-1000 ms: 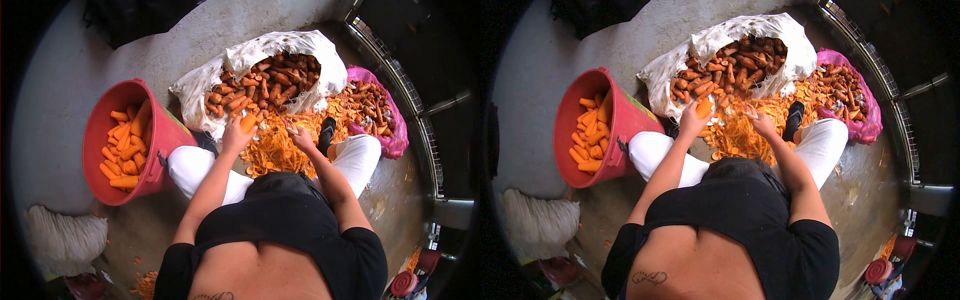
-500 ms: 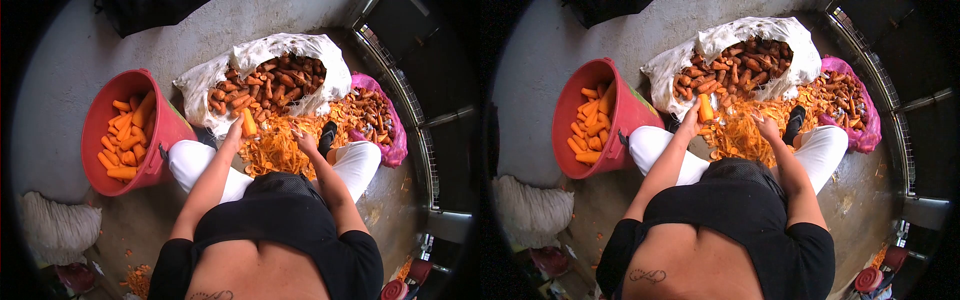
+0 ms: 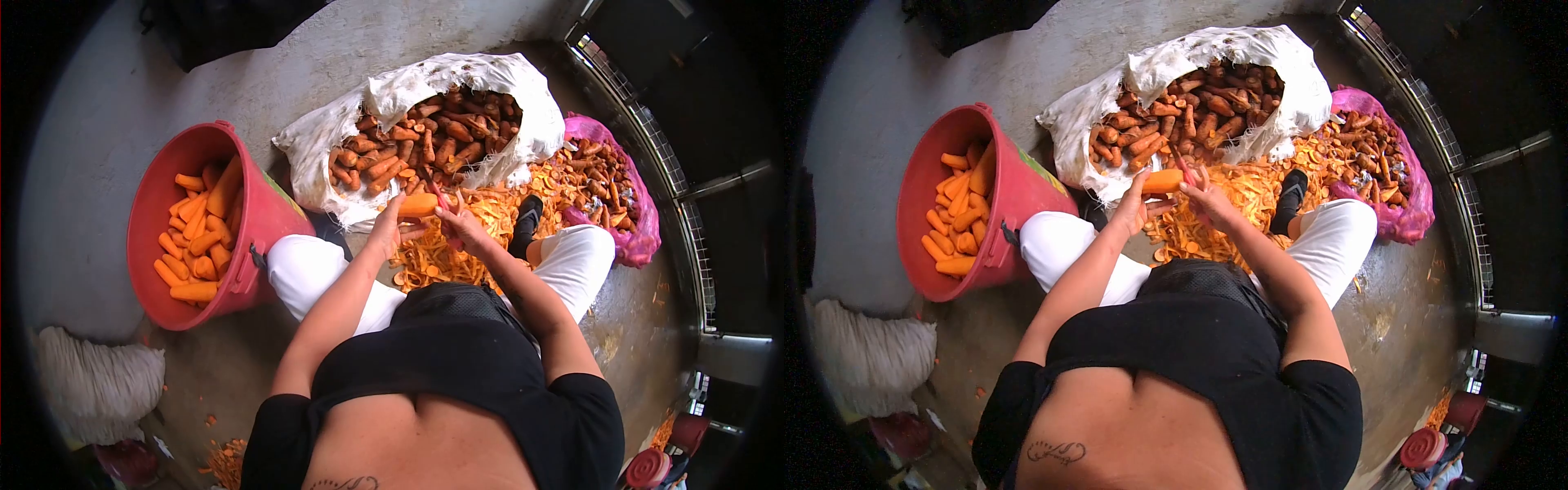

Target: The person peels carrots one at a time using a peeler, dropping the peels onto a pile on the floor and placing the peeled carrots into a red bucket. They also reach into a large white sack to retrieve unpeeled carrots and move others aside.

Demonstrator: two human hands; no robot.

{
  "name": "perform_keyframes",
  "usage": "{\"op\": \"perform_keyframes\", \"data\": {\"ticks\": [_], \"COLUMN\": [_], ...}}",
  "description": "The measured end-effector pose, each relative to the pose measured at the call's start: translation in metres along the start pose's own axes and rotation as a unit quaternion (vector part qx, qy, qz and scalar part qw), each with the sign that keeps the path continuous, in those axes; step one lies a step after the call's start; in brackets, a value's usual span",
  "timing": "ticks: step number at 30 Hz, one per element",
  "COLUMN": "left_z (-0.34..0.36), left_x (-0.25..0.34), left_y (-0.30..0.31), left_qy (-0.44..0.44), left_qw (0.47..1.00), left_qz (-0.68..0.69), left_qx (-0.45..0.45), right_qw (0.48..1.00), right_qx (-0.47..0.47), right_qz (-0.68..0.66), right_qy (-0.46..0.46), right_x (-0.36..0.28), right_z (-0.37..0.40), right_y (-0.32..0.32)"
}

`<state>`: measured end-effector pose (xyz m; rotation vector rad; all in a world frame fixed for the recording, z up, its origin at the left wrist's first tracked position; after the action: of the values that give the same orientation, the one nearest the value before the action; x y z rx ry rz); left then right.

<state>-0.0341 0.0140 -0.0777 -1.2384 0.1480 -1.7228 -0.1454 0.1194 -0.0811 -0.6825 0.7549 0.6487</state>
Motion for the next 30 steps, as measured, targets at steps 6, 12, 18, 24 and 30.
{"op": "perform_keyframes", "data": {"ticks": [6, 12, 18, 24, 30], "left_z": [0.018, 0.021, 0.023, 0.021, 0.019], "left_x": [0.008, 0.011, 0.061, 0.058, 0.059], "left_y": [-0.028, -0.035, -0.015, -0.013, -0.014], "left_qy": [0.047, -0.114, -0.237, -0.235, -0.255], "left_qw": [0.973, 0.921, 0.696, 0.683, 0.666], "left_qz": [-0.123, -0.351, -0.667, -0.678, -0.687], "left_qx": [-0.188, -0.127, 0.119, 0.136, 0.142], "right_qw": [0.998, 0.968, 0.891, 0.861, 0.85], "right_qx": [-0.027, -0.096, 0.126, 0.121, 0.098], "right_qz": [-0.034, 0.232, 0.367, 0.438, 0.466], "right_qy": [0.048, 0.03, 0.235, 0.228, 0.224], "right_x": [-0.041, -0.053, -0.057, -0.03, -0.024], "right_z": [0.007, 0.035, 0.043, 0.042, 0.043], "right_y": [-0.004, -0.031, 0.003, 0.016, 0.003]}}
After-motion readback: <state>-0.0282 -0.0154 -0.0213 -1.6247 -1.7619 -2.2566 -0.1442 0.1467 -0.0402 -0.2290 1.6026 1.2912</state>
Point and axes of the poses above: each hand's wrist, its own z-axis away from the middle knuckle, its own y-axis out of the back of the hand, x = y × z, the point moved 8 cm from there along -z, towards the middle knuckle, and after that the axes turned 5 degrees about -y, right-handed, at the moved point
